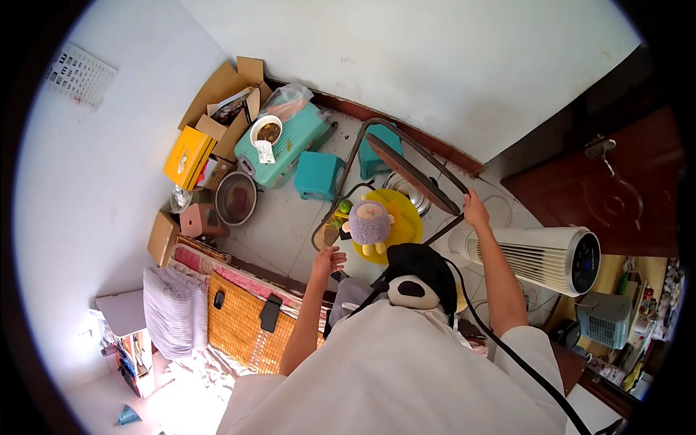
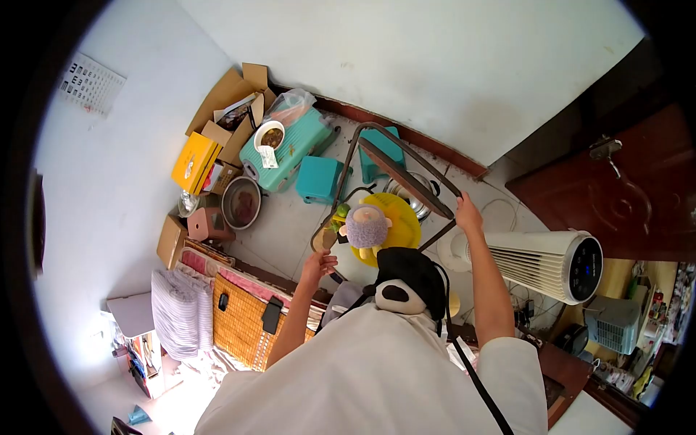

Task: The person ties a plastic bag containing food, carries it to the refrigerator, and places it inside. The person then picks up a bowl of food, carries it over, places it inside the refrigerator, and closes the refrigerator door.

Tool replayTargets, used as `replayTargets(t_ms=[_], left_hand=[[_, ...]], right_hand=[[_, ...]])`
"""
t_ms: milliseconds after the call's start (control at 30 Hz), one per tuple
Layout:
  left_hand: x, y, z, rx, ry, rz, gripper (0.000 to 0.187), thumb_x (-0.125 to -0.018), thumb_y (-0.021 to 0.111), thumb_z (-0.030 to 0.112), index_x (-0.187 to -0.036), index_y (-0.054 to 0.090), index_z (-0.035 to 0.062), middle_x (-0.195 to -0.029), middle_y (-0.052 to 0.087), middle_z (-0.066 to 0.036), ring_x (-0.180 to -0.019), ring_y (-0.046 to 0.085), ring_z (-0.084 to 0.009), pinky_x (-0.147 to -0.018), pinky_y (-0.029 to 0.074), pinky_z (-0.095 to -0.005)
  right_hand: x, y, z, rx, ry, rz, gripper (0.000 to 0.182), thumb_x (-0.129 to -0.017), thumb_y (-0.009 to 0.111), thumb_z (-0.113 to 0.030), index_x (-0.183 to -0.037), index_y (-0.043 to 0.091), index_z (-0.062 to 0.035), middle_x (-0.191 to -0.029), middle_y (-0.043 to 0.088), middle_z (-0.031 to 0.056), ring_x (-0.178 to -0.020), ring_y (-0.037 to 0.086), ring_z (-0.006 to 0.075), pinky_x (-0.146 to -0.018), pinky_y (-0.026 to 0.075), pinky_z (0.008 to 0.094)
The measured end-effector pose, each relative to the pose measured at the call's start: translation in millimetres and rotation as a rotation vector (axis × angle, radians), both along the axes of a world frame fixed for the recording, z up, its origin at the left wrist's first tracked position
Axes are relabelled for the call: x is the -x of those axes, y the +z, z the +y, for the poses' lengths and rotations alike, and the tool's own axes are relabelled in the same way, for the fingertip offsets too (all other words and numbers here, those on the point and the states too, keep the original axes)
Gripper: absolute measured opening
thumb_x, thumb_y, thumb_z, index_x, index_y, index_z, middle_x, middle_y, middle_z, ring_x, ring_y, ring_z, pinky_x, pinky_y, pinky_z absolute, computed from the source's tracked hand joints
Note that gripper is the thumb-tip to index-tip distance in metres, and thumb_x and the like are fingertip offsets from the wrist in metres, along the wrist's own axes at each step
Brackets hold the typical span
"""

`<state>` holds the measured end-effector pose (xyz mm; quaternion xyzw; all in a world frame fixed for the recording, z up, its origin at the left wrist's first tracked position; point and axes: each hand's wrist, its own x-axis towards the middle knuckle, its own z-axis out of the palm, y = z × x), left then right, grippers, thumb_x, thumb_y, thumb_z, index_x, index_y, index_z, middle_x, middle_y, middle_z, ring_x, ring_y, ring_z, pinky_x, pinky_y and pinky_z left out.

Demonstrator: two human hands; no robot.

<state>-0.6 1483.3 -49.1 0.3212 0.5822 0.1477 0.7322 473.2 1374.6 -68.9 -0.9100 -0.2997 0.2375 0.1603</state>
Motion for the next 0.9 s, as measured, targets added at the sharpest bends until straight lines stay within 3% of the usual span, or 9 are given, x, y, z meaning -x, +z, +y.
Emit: replayTargets(t_ms=[267, 367, 433, 900], left_hand=[[-6, 1, 6, -0.038, 0.023, -0.012, 0.042, -0.100, 0.039, 0.031, -0.124, 0.053, -0.0001, -0.101, 0.068, -0.012, -0.088, 0.068, -0.0201, -0.071, 0.055, -0.0316], [-6, 1, 5, -0.038, 0.030, -0.024, 0.046, -0.099, 0.040, 0.034, -0.126, 0.052, -0.0011, -0.102, 0.067, -0.013, -0.092, 0.065, -0.0216, -0.076, 0.054, -0.0331], [-6, 1, 5, -0.025, 0.061, -0.025, 0.041, -0.099, 0.041, 0.031, -0.123, 0.053, -0.0003, -0.100, 0.069, -0.012, -0.087, 0.068, -0.0203, -0.070, 0.055, -0.0313], [-19, -17, -6, 0.004, 0.058, -0.028, 0.040, -0.099, 0.039, 0.030, -0.121, 0.055, 0.0010, -0.099, 0.069, -0.013, -0.087, 0.068, -0.0208, -0.070, 0.054, -0.0322]], right_hand=[[-6, 20, 12, 0.089, -0.026, -0.039, 0.040, -0.103, 0.034, -0.039, -0.138, 0.042, -0.0232, -0.102, 0.068, 0.0066, -0.097, 0.064, 0.0276, -0.084, 0.046, 0.0427], [-11, 19, 13, 0.121, -0.027, -0.027, 0.039, -0.103, 0.035, -0.038, -0.139, 0.042, -0.0233, -0.104, 0.068, 0.0069, -0.099, 0.064, 0.0280, -0.085, 0.045, 0.0432], [-13, 19, 13, 0.089, -0.066, 0.063, 0.037, -0.102, 0.037, -0.035, -0.137, 0.042, -0.0247, -0.122, 0.063, 0.0142, -0.115, 0.057, 0.0365, -0.092, 0.044, 0.0488], [-28, 26, 8, 0.107, -0.074, 0.069, 0.033, -0.102, 0.036, -0.037, -0.129, 0.044, -0.0203, -0.115, 0.064, 0.0158, -0.110, 0.059, 0.0385, -0.086, 0.046, 0.0506]])
